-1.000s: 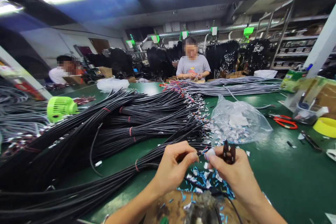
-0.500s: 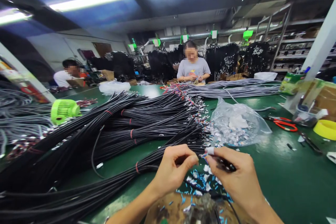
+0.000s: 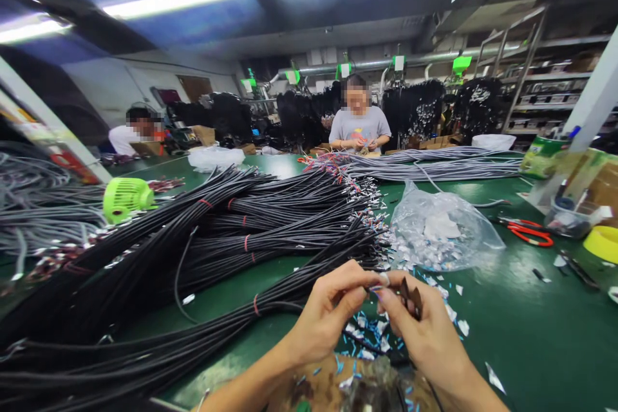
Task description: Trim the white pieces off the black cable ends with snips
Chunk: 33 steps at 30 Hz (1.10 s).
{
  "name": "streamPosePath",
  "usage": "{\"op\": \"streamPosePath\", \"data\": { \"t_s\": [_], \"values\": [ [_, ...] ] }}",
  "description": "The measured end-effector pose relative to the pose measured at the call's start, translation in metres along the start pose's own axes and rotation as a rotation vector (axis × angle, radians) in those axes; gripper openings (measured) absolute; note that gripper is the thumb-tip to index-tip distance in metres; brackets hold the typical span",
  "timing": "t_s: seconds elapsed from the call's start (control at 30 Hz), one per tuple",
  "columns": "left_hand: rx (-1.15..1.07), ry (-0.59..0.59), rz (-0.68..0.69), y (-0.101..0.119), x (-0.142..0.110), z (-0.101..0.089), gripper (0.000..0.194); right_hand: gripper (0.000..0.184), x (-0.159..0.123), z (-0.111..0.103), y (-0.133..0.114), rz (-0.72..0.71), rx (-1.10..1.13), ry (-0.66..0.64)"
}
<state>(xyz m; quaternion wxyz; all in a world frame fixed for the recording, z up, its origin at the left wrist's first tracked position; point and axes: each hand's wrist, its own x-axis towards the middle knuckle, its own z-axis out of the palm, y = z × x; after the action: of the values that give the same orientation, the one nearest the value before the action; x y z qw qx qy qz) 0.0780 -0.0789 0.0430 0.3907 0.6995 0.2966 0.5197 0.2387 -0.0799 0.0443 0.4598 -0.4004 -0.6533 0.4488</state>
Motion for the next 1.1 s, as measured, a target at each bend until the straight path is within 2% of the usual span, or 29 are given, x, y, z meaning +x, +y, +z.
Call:
{"op": "streamPosePath", "data": {
  "t_s": [0.07,0.13,0.23,0.37,0.47,0.57,0.7,0.87,1.1],
  "values": [
    [-0.108,-0.009,-0.026,-0.004,0.000,0.000,0.023,0.031,0.000,0.003,-0.001,0.126,0.164,-0.021],
    [-0.229,0.014,-0.058,-0.008,-0.001,0.000,0.022,0.033,0.001,0.003,-0.002,0.151,0.183,-0.004],
    [-0.287,0.080,-0.038,-0.010,-0.001,-0.001,0.024,0.032,0.001,0.001,-0.001,0.045,0.017,0.088],
    [-0.175,0.138,-0.084,-0.005,-0.001,-0.003,0.024,0.026,0.000,-0.003,0.004,-0.120,-0.163,0.228],
    [-0.063,0.148,-0.073,-0.001,-0.001,-0.004,0.023,0.032,0.002,-0.008,0.011,-0.225,-0.331,0.251],
    [-0.021,0.154,-0.034,0.000,-0.001,-0.004,0.018,0.029,0.003,-0.014,0.015,-0.401,-0.542,0.278],
    [0.027,0.153,-0.008,0.001,-0.001,-0.005,0.017,0.022,0.002,-0.016,0.012,-0.584,-0.636,0.227],
    [0.093,0.155,0.021,0.004,-0.001,-0.005,0.017,0.020,0.002,-0.014,0.005,-0.586,-0.624,0.155],
    [0.137,0.193,0.023,0.003,-0.001,-0.003,0.016,0.020,0.002,-0.012,0.009,-0.579,-0.612,0.185]
  ]
}}
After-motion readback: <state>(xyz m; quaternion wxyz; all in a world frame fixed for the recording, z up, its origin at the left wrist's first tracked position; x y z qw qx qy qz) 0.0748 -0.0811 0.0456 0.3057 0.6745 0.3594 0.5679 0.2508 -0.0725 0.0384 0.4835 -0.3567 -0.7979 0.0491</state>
